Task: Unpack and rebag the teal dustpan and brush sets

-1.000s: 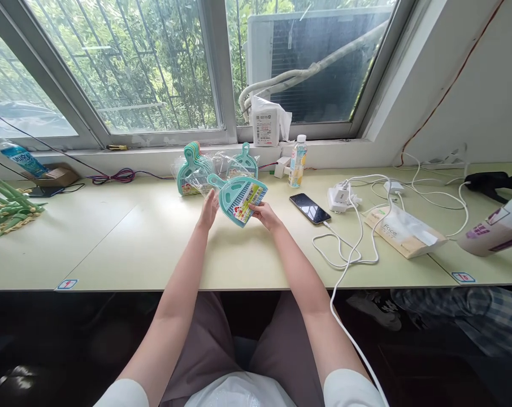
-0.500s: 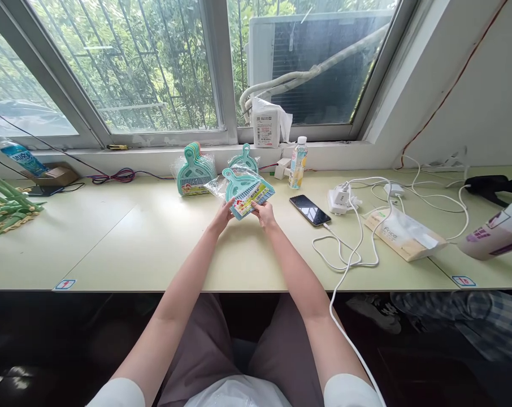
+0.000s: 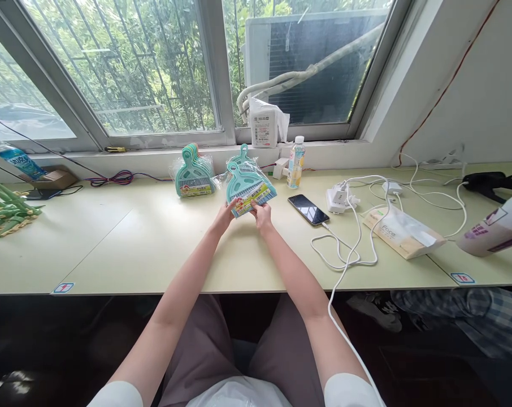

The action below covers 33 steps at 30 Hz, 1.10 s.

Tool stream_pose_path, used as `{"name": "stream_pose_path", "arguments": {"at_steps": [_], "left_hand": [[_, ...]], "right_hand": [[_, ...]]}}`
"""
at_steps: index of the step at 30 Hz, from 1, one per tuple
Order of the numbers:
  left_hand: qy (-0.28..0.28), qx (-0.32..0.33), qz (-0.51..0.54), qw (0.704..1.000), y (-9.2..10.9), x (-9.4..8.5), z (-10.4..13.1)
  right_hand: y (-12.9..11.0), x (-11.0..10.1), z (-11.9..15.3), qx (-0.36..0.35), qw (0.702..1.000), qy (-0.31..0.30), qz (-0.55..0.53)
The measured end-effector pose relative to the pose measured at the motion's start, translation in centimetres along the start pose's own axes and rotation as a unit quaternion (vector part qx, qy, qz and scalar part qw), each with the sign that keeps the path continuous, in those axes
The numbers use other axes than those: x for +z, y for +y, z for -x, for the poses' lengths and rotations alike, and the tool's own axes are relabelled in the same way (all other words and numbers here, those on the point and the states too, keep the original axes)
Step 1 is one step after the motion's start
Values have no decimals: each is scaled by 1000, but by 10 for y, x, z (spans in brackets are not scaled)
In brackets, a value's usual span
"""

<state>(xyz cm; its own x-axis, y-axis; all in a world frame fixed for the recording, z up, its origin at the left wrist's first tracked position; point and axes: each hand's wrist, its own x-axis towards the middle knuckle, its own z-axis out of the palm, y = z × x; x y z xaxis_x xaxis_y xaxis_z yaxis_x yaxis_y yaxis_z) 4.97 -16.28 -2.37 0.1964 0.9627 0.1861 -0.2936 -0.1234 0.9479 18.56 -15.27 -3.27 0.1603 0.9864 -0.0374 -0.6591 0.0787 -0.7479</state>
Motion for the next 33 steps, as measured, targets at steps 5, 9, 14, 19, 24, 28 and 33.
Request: {"name": "stream_pose_path", "arguments": {"at_steps": [5, 9, 14, 19, 24, 28, 33], "left_hand": [[41, 83, -34, 995, -5, -4, -2], [48, 90, -16, 995, -9, -5, -5], [42, 66, -19, 997, -9, -3, -5], [32, 43, -15, 998, -8, 0, -4], [17, 38, -16, 999, -6, -1, -3], [10, 39, -21, 999, -5, -2, -2], [10, 37, -25, 999, -4, 2, 2]], "right_hand": [[1, 2, 2, 30, 999, -14, 0], [-7, -2, 0, 63, 998, -9, 12], [-15, -13, -10, 51, 997, 63, 3], [-12, -20, -17, 49, 995, 82, 1], [-10, -21, -17, 54, 994, 99, -8], [-12, -21, -17, 75, 992, 97, -19], [-12, -24, -19, 85, 991, 107, 5]]}}
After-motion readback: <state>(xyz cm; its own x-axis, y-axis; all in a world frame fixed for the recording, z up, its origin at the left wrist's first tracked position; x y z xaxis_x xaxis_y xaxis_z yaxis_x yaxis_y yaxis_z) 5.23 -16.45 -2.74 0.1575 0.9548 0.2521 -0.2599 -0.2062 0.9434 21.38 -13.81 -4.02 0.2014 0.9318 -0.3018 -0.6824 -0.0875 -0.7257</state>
